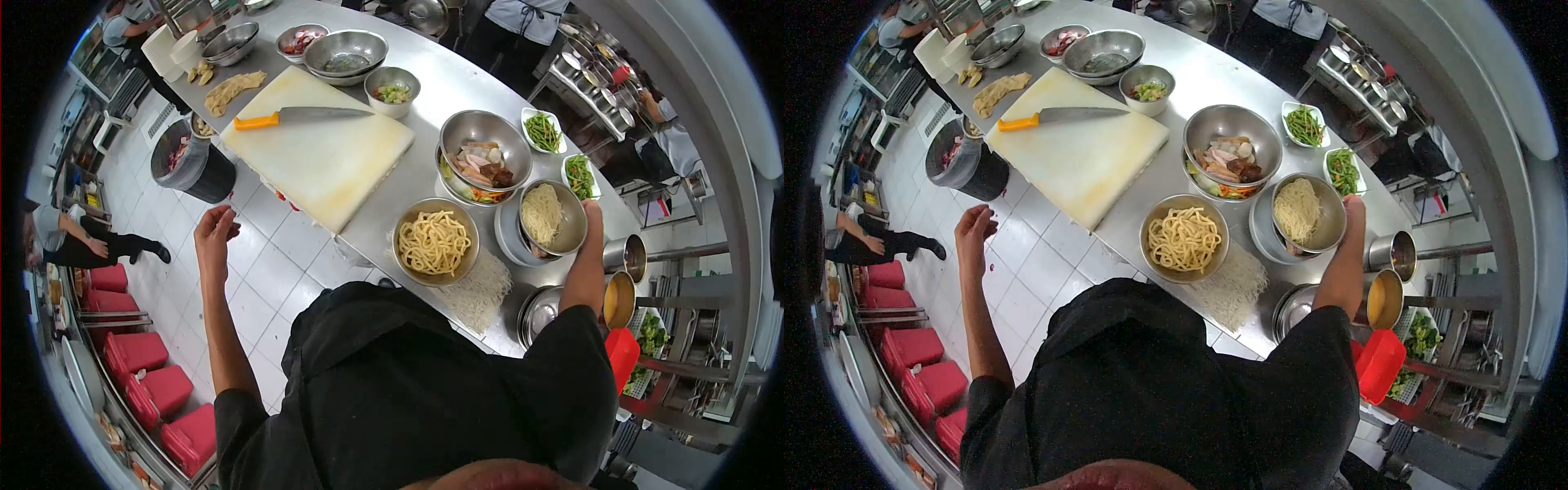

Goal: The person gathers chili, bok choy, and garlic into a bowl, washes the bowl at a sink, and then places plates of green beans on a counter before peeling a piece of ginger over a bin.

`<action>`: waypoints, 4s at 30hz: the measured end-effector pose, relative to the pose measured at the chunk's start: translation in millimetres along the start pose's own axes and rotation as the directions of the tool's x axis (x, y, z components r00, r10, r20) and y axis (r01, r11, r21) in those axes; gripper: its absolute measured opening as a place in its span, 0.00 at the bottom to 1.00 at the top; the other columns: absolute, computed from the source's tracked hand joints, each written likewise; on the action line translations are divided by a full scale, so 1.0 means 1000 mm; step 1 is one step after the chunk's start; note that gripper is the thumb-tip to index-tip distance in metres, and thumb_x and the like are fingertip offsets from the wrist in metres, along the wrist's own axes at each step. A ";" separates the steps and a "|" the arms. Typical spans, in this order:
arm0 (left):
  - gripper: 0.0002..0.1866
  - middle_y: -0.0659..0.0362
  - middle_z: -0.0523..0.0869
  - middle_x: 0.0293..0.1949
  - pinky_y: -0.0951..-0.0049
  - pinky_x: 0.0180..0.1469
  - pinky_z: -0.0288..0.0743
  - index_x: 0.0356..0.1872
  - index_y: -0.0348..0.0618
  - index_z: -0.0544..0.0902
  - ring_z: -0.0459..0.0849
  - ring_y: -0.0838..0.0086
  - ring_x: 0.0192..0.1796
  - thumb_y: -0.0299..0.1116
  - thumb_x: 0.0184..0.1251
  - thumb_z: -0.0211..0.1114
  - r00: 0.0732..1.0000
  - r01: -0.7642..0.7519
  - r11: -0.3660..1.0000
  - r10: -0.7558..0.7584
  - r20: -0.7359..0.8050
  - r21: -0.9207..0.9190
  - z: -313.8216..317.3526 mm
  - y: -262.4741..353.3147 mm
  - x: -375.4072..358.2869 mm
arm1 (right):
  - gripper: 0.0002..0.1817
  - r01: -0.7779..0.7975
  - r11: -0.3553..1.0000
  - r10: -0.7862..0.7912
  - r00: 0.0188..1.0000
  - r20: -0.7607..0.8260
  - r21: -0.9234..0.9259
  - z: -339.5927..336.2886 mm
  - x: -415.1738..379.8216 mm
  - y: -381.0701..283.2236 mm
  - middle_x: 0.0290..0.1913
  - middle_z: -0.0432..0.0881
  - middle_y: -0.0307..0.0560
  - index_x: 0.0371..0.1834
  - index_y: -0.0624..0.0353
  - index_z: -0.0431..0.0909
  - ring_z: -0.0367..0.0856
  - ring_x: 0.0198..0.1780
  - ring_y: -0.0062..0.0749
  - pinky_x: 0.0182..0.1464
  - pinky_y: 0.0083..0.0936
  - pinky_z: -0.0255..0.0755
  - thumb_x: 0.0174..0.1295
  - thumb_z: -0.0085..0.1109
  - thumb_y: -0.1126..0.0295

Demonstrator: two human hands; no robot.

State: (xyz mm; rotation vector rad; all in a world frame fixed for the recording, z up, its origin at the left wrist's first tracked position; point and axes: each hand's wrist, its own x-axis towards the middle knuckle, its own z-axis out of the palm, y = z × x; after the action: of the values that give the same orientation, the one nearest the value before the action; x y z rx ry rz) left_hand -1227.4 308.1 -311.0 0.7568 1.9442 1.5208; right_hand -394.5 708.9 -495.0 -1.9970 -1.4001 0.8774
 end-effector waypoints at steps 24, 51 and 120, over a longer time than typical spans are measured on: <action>0.29 0.45 0.80 0.48 0.64 0.47 0.83 0.64 0.29 0.62 0.86 0.59 0.42 0.32 0.66 0.59 0.829 0.291 0.850 0.005 0.560 -0.439 0.151 0.141 -0.020 | 0.18 -0.009 0.937 -0.305 0.473 0.827 0.350 0.148 -0.282 -0.453 0.35 0.84 0.55 0.49 0.78 0.73 0.81 0.19 0.25 0.28 0.19 0.82 0.56 0.49 0.78; 0.27 0.44 0.84 0.42 0.64 0.37 0.85 0.63 0.26 0.60 0.88 0.60 0.37 0.21 0.61 0.52 0.966 0.255 0.888 -0.216 0.144 -0.383 0.080 0.068 -0.061 | 0.12 -0.362 0.654 0.567 0.816 -0.114 0.664 0.118 0.009 -0.254 0.47 0.77 0.48 0.45 0.57 0.76 0.79 0.40 0.42 0.36 0.49 0.76 0.62 0.50 0.67; 0.27 0.49 0.85 0.37 0.64 0.34 0.86 0.61 0.32 0.65 0.87 0.65 0.36 0.20 0.57 0.54 0.718 -0.003 0.805 -0.411 -0.562 -0.593 -0.342 -0.087 -0.207 | 0.24 -0.058 0.940 -0.334 0.058 0.941 0.337 0.540 -0.513 -0.586 0.50 0.79 0.58 0.57 0.74 0.67 0.84 0.46 0.42 0.46 0.42 0.83 0.53 0.45 0.82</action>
State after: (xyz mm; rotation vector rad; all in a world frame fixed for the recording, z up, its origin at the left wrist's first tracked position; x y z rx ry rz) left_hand -1338.9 -85.5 -308.8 -0.3432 1.7541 2.2549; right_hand -1283.0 440.1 -303.6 -0.6936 -1.8462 2.4996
